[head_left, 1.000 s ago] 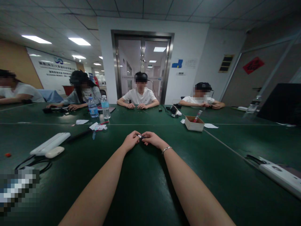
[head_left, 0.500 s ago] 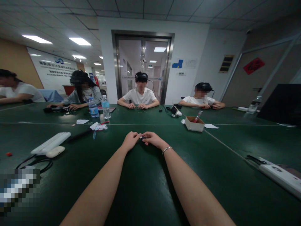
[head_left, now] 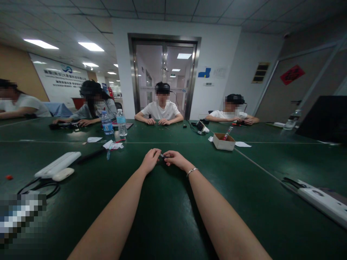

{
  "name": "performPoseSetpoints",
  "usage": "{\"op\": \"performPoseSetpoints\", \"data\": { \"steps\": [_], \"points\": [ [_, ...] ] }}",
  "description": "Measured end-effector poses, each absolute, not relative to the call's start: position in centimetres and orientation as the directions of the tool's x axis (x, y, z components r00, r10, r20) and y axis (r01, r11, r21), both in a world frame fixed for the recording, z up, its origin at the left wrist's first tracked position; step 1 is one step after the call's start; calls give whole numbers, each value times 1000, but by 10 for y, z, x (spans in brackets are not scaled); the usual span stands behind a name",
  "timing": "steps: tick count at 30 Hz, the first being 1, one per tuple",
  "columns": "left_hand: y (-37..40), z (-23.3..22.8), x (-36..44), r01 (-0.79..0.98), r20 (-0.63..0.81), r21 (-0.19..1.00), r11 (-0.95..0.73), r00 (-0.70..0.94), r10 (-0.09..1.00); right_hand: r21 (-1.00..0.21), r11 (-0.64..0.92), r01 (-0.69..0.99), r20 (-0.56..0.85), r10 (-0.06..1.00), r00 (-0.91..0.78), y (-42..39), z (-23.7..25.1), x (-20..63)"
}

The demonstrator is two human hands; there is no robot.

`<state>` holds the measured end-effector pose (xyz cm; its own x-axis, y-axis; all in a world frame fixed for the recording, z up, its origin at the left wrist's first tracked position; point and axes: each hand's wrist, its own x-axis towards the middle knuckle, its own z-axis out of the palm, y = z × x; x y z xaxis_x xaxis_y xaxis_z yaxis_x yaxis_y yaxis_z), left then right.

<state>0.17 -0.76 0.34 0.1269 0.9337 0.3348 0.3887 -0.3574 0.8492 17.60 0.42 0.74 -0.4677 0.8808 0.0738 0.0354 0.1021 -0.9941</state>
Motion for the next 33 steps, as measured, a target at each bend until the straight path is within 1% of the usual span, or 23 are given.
{"op": "performPoseSetpoints", "data": {
  "steps": [3,6,15,20,23,26,30,31,33],
  "points": [
    [-7,5,0,335,341,861,-383,181,923,-994,97,47,65,885,-461,5,7,176],
    [-8,7,-2,385,336,838,-385,192,922,-993,103,62,64,888,-456,5,6,176],
    [-15,7,-1,514,293,798,-313,123,948,-982,146,116,75,880,-468,2,10,174],
    [-18,11,6,523,351,775,-355,112,930,-954,204,218,93,897,-432,-1,12,171],
    [-21,13,11,552,385,739,-387,126,914,-945,204,255,91,914,-395,-2,11,167],
    [-24,12,16,590,386,715,-376,116,915,-960,182,213,79,906,-416,-5,11,164],
    [-24,12,21,601,347,729,-328,89,934,-996,81,43,56,908,-415,-12,11,155],
    [-24,15,21,602,314,736,-311,104,944,-998,65,25,50,915,-400,-14,11,153],
    [-27,31,16,608,171,749,-263,206,963,-999,36,27,23,926,-378,-18,11,153]
  ]
}}
